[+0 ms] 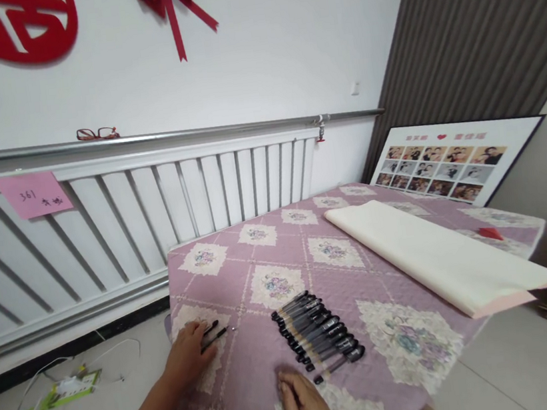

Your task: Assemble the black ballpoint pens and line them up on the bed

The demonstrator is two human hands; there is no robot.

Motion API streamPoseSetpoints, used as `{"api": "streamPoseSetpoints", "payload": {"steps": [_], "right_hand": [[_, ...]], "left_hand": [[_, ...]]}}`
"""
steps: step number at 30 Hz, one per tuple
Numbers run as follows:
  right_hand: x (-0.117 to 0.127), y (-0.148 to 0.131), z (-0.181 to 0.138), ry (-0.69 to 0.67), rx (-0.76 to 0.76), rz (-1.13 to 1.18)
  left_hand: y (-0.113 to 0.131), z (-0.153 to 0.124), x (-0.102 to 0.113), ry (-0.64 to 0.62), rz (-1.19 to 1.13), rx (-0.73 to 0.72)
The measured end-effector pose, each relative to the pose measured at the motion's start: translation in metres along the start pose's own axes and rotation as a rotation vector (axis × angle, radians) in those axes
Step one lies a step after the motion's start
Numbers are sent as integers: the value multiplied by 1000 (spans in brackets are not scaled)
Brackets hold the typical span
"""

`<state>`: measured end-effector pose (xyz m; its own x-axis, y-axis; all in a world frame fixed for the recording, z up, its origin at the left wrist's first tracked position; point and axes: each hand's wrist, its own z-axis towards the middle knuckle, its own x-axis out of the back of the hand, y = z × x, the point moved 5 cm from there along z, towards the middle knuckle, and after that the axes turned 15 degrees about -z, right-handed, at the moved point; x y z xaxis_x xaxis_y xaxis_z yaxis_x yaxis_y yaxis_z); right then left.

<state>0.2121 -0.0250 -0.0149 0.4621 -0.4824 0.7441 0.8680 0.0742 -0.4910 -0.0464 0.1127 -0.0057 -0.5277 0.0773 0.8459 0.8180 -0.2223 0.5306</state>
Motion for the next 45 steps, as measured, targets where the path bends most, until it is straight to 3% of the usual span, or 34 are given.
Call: {"api": "streamPoseSetpoints", "payload": {"steps": [6, 21, 26, 33, 37, 42, 45], "right_hand": [[-1, -1, 0, -35, 0, -8], [-2, 0, 0, -27, 6, -25], [-5, 4, -1, -37, 7, -34], [-2, 0, 0, -31, 4, -26], [0, -4, -1, -32, -1, -27], [1, -6, -2, -1, -2, 7], [1, -4, -3, 23, -39, 50]], "left_hand": [[-27, -19, 5, 52, -8, 43], [-16, 8, 10, 108, -1, 92], [7, 11, 14, 160, 40, 43], [63, 23, -27, 35, 93, -153], [66, 30, -35, 21, 115, -144], [59, 30, -20, 69, 119, -98], [76, 29, -22, 49, 93, -128]]}}
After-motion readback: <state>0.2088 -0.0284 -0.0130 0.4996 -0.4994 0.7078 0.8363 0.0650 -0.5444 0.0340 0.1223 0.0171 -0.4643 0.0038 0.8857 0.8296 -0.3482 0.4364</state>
